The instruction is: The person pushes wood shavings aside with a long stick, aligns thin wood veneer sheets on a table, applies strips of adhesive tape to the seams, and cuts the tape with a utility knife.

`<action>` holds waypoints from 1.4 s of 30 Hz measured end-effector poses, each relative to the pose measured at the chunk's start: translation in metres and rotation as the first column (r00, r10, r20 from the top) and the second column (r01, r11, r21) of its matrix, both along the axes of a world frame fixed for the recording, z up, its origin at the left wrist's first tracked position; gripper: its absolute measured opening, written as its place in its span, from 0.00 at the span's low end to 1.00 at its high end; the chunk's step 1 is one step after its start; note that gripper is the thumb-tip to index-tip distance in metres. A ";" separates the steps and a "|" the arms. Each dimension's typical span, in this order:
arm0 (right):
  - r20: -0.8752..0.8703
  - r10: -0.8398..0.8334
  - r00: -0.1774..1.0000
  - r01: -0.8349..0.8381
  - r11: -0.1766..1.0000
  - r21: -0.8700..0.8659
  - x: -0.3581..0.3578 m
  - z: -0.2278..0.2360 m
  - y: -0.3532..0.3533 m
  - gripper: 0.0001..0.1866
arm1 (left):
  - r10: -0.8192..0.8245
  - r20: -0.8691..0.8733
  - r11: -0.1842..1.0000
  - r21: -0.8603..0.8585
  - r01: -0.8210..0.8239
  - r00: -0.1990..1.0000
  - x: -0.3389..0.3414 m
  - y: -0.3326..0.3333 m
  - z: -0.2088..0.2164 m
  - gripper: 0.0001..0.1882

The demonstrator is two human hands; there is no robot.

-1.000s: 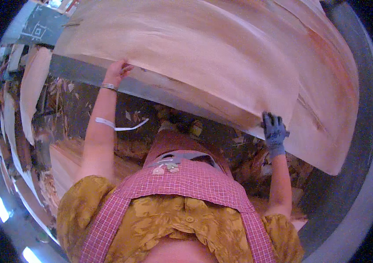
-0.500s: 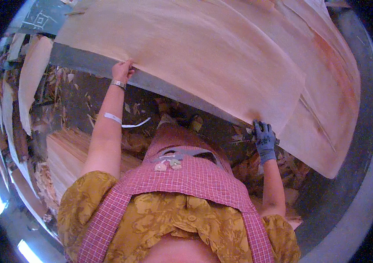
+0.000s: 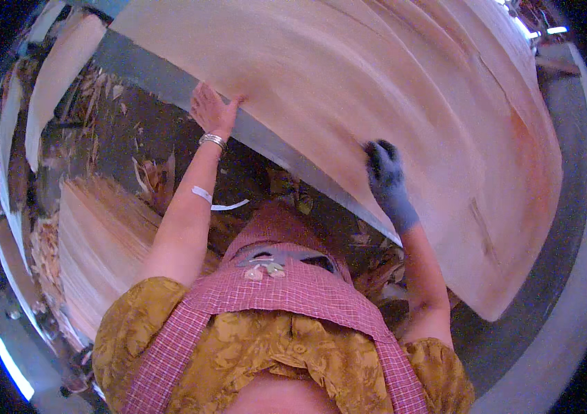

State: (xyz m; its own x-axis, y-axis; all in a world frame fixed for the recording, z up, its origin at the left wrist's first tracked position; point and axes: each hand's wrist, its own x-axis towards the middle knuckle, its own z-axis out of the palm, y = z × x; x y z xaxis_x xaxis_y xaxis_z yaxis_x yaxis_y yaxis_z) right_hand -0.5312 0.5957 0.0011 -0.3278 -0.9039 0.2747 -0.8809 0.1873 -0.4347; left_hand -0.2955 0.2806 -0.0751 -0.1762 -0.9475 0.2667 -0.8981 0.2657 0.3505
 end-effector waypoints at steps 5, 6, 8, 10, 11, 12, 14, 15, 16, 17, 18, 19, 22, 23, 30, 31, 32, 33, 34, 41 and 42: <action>-0.030 0.353 0.935 -0.334 0.907 0.257 0.036 -0.003 -0.194 0.14 | -0.185 -0.045 0.981 0.056 0.188 0.982 0.011 -0.024 0.009 0.62; -0.079 0.449 0.890 -0.418 0.873 0.250 0.043 -0.008 -0.224 0.14 | -0.198 -0.054 0.975 0.092 0.202 0.979 0.011 -0.023 0.011 0.63; -0.278 0.585 0.762 -0.458 0.789 0.409 0.058 -0.019 -0.287 0.12 | -0.234 -0.020 0.972 0.029 0.235 0.972 0.012 -0.032 0.011 0.65; -0.294 0.686 0.666 -0.536 0.714 0.451 0.073 -0.030 -0.329 0.12 | -0.276 -0.022 0.961 0.004 0.276 0.961 0.013 -0.040 0.012 0.65; -0.302 0.727 0.617 -0.566 0.677 0.471 0.078 -0.033 -0.347 0.12 | -0.308 -0.046 0.951 0.009 0.309 0.950 0.013 -0.044 0.014 0.65; -0.318 0.746 0.585 -0.571 0.657 0.492 0.080 -0.041 -0.359 0.11 | -0.342 -0.075 0.939 0.018 0.345 0.937 0.013 -0.044 0.016 0.65; -0.349 0.773 0.530 -0.565 0.628 0.535 0.076 -0.055 -0.370 0.11 | -0.344 -0.062 0.925 0.151 0.350 0.937 0.010 -0.048 0.020 0.65; -0.334 0.769 0.545 -0.552 0.629 0.547 0.073 -0.056 -0.368 0.11 | -0.337 -0.057 0.914 0.222 0.341 0.940 0.009 -0.048 0.019 0.64; -0.320 0.761 0.565 -0.534 0.633 0.561 0.066 -0.056 -0.361 0.12 | -0.332 -0.045 0.918 0.215 0.334 0.942 0.008 -0.047 0.015 0.63; -0.307 0.749 0.588 -0.513 0.638 0.574 0.055 -0.055 -0.349 0.12 | -0.333 -0.034 0.920 0.209 0.332 0.942 0.006 -0.047 0.012 0.62; -0.286 0.734 0.616 -0.520 0.652 0.552 0.040 -0.054 -0.332 0.13 | -0.331 -0.023 0.923 0.203 0.328 0.943 0.006 -0.046 0.010 0.61; -0.270 0.717 0.642 -0.527 0.669 0.523 0.018 -0.053 -0.310 0.14 | -0.323 0.009 0.923 0.222 0.313 0.946 0.007 -0.044 0.009 0.59; -0.169 0.561 0.810 -0.356 0.701 0.618 -0.034 -0.044 -0.228 0.15 | -0.318 0.120 0.916 0.293 0.273 0.940 0.004 -0.043 0.010 0.55; -0.171 0.506 0.845 -0.285 0.697 0.658 -0.043 -0.043 -0.196 0.15 | -0.315 0.166 0.912 0.324 0.250 0.935 0.001 -0.044 0.012 0.53; -0.282 0.387 0.878 -0.217 0.847 0.486 -0.097 -0.063 -0.059 0.16 | -0.568 0.255 0.821 0.247 0.515 0.782 -0.127 0.121 0.014 0.47; -0.253 0.360 0.898 -0.187 0.833 0.521 -0.103 -0.060 -0.044 0.16 | -0.635 0.138 0.712 0.485 0.507 0.760 -0.146 0.165 0.047 0.46; -0.235 0.333 0.913 -0.157 0.819 0.552 -0.108 -0.057 -0.029 0.17 | -0.631 0.162 0.738 0.426 0.524 0.758 -0.148 0.172 0.040 0.46; -0.245 0.288 0.926 -0.082 0.786 0.613 -0.110 -0.053 0.001 0.19 | -0.624 0.180 0.760 0.364 0.538 0.760 -0.143 0.167 0.023 0.46; -0.253 0.260 0.932 -0.022 0.737 0.676 -0.107 -0.044 0.045 0.21 | -0.605 0.192 0.784 0.310 0.538 0.772 -0.137 0.166 0.010 0.47; -0.091 -0.210 0.974 0.212 0.683 0.699 -0.019 -0.089 0.392 0.34 | -0.650 0.384 0.760 0.340 0.554 0.656 -0.143 0.157 -0.001 0.47; -0.150 -0.201 0.968 0.241 0.582 0.776 0.014 -0.080 0.420 0.35 | -0.650 0.369 0.760 0.326 0.562 0.665 -0.141 0.155 -0.001 0.47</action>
